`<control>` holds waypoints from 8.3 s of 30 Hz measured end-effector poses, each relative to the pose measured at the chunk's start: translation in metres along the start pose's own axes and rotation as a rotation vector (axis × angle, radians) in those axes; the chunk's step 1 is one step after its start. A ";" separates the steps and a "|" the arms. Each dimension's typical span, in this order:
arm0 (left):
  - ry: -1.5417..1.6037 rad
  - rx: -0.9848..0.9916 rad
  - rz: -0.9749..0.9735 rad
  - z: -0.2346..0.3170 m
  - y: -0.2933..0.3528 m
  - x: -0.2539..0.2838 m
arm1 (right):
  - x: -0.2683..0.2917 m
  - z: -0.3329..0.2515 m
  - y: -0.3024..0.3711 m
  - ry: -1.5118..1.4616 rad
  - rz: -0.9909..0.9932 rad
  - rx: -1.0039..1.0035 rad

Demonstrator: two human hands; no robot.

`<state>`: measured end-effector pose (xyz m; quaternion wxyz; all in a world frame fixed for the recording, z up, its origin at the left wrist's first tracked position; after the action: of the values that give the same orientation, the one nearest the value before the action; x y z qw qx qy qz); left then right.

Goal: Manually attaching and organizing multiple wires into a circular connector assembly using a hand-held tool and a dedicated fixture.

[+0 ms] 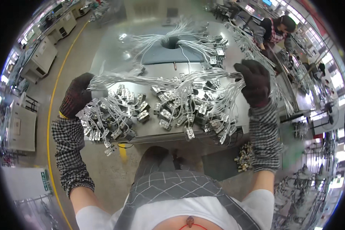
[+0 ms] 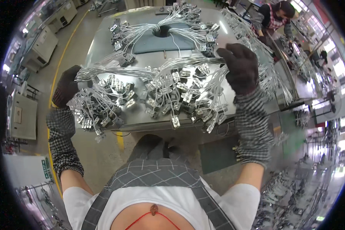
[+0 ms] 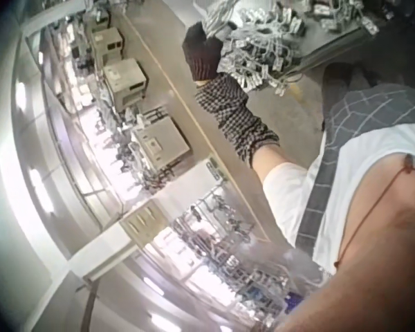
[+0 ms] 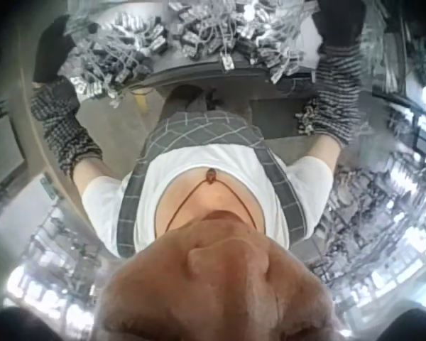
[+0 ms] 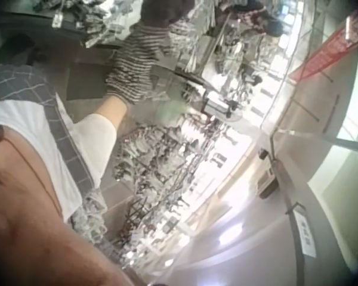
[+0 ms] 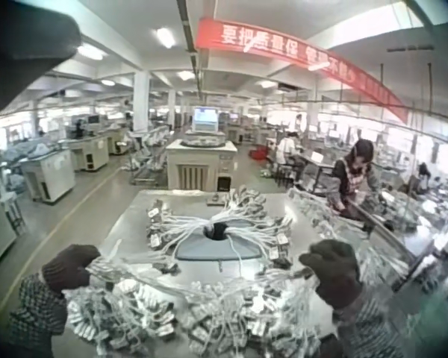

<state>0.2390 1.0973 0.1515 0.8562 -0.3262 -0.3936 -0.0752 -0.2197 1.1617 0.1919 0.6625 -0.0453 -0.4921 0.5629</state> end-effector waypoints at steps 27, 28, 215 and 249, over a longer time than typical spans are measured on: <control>0.291 0.591 0.256 -0.031 0.011 0.071 | -0.135 -0.176 -0.278 -1.162 0.217 -0.237; 0.330 0.654 0.224 -0.038 0.008 0.058 | -0.155 -0.189 -0.303 -1.234 -0.002 -0.260; 2.002 0.182 -1.047 0.516 -0.083 -0.352 | 0.343 -0.086 0.390 -1.008 0.975 -1.679; 0.617 0.084 0.833 0.291 -0.298 -0.407 | -0.227 0.399 0.135 -2.409 -0.732 0.393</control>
<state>-0.3346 0.9935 0.1451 0.9020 -0.3832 0.0375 0.1953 -0.5677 0.8340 0.1762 -0.0899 0.7285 -0.6723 0.0959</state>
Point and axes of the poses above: each hand's wrist, its own y-axis away from the middle knuckle, its own x-axis out of the back of the hand, z = x × y, the point moved 7 cm from there along -y, towards the middle knuckle, and after that the axes turned 1 degree about y, right-handed, at the moved point
